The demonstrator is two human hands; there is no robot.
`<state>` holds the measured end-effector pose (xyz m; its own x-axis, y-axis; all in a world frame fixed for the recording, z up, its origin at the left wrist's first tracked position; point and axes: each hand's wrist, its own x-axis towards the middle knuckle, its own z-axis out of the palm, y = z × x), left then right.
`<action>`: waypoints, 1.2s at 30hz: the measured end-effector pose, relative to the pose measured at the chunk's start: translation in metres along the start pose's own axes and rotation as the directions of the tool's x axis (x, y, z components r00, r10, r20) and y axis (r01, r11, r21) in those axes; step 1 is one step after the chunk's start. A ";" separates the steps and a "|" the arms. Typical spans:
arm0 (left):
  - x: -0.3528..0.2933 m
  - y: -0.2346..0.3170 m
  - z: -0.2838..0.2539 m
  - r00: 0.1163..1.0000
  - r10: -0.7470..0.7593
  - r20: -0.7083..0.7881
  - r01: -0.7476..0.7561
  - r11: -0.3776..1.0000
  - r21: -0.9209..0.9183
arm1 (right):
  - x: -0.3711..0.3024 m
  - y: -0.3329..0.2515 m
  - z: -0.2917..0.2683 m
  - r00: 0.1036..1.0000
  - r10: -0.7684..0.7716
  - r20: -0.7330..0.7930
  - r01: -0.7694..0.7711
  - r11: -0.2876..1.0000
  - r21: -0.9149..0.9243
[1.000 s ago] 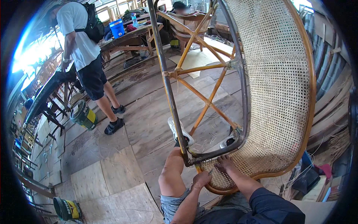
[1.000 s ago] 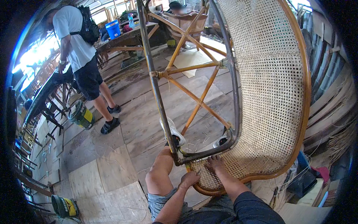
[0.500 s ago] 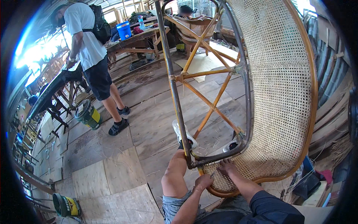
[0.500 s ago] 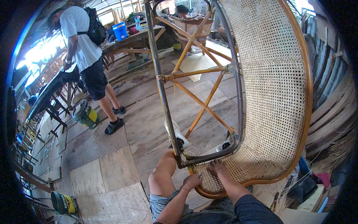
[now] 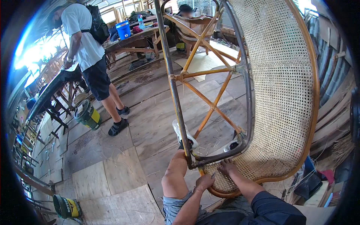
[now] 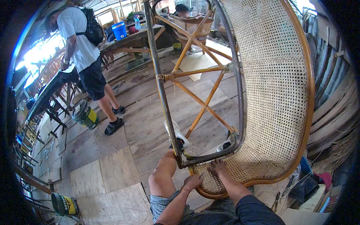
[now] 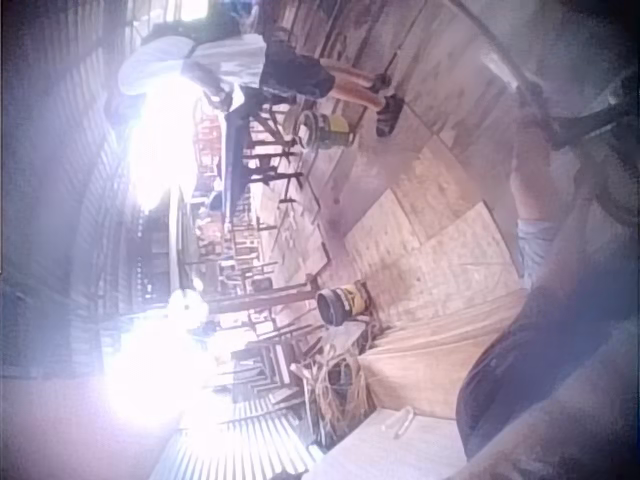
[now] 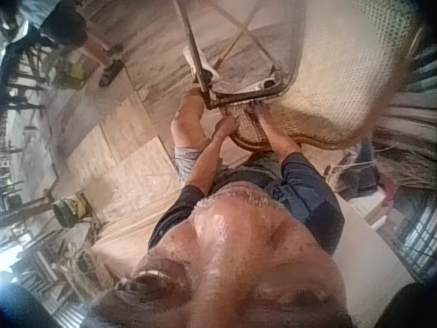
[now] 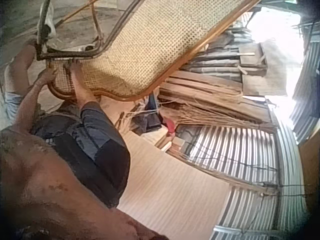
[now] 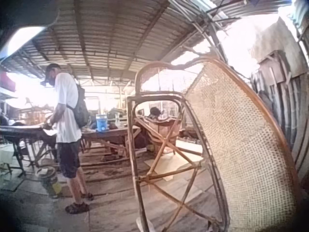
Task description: Repairing the woven cane seat of a wooden chair using various hand tools.
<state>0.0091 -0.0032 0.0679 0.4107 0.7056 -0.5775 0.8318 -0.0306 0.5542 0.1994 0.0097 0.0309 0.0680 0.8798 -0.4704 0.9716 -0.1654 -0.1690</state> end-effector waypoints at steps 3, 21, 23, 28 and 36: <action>0.005 -0.009 0.005 1.000 -0.016 -0.012 0.016 1.000 -0.011 | 0.001 -0.007 -0.002 1.000 -0.006 0.019 0.006 1.000 -0.006; 0.014 -0.012 0.015 0.999 0.022 -0.032 -0.021 0.999 0.025 | 0.002 0.004 0.001 1.000 -0.011 0.019 0.010 1.000 0.025; 0.013 -0.011 0.013 0.999 0.036 -0.040 -0.034 0.999 0.034 | -0.001 0.002 -0.001 1.000 -0.011 0.012 0.010 1.000 0.023; 0.008 -0.006 0.008 1.000 0.006 -0.023 -0.006 1.000 -0.007 | -0.002 0.006 0.000 0.999 -0.041 -0.003 0.041 0.998 0.044; 0.012 -0.010 0.013 1.000 -0.015 -0.026 0.015 1.000 0.009 | 0.008 0.011 0.013 0.999 -0.042 -0.008 0.042 0.999 0.014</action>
<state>0.0107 -0.0036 0.0480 0.3887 0.7241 -0.5697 0.8411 -0.0266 0.5402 0.2077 0.0095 0.0141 0.0287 0.8896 -0.4559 0.9705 -0.1340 -0.2004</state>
